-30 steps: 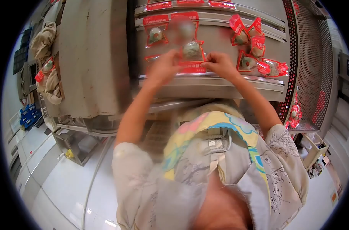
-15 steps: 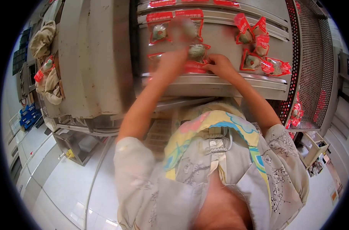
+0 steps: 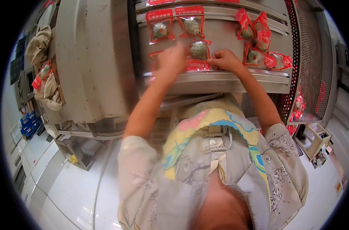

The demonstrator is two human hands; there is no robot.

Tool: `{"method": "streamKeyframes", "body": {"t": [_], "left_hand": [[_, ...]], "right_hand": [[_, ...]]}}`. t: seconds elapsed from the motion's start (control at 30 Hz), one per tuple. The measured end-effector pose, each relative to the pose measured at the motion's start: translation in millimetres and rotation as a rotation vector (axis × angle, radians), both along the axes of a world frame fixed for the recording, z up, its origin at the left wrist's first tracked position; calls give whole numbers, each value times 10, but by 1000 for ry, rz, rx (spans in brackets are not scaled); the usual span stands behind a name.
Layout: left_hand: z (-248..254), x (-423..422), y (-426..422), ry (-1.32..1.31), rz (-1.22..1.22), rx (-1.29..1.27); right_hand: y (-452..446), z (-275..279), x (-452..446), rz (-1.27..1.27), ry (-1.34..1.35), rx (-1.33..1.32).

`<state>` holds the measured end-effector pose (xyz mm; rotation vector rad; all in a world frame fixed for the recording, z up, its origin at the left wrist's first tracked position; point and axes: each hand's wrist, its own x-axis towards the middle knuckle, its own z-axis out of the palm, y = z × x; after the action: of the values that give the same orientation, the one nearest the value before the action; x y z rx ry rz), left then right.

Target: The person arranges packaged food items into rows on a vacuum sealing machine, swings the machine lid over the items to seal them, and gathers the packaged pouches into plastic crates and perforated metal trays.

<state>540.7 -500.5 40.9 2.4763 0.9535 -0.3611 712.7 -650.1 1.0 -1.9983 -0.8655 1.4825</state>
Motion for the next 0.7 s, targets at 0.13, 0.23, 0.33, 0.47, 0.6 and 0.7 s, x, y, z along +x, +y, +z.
{"method": "streamKeyframes", "body": {"t": [0.13,0.23,0.33,0.47,0.6,0.7], "left_hand": [[-10,26,-120,62,10,134],[52,-62,-108,34,-2,108],[50,-117,-131,2,-67,129],[39,-225,-108,-140,-42,3],[-21,-176,-124,-95,-76,122],[-27,-120,-153,-59,-140,206]], "right_hand": [[-22,86,-298,22,-423,107],[-20,166,-275,43,-325,77],[-25,150,-276,36,-282,105],[6,96,-203,139,-201,135],[70,97,-162,169,-283,85],[86,87,-133,213,-317,93]]}}
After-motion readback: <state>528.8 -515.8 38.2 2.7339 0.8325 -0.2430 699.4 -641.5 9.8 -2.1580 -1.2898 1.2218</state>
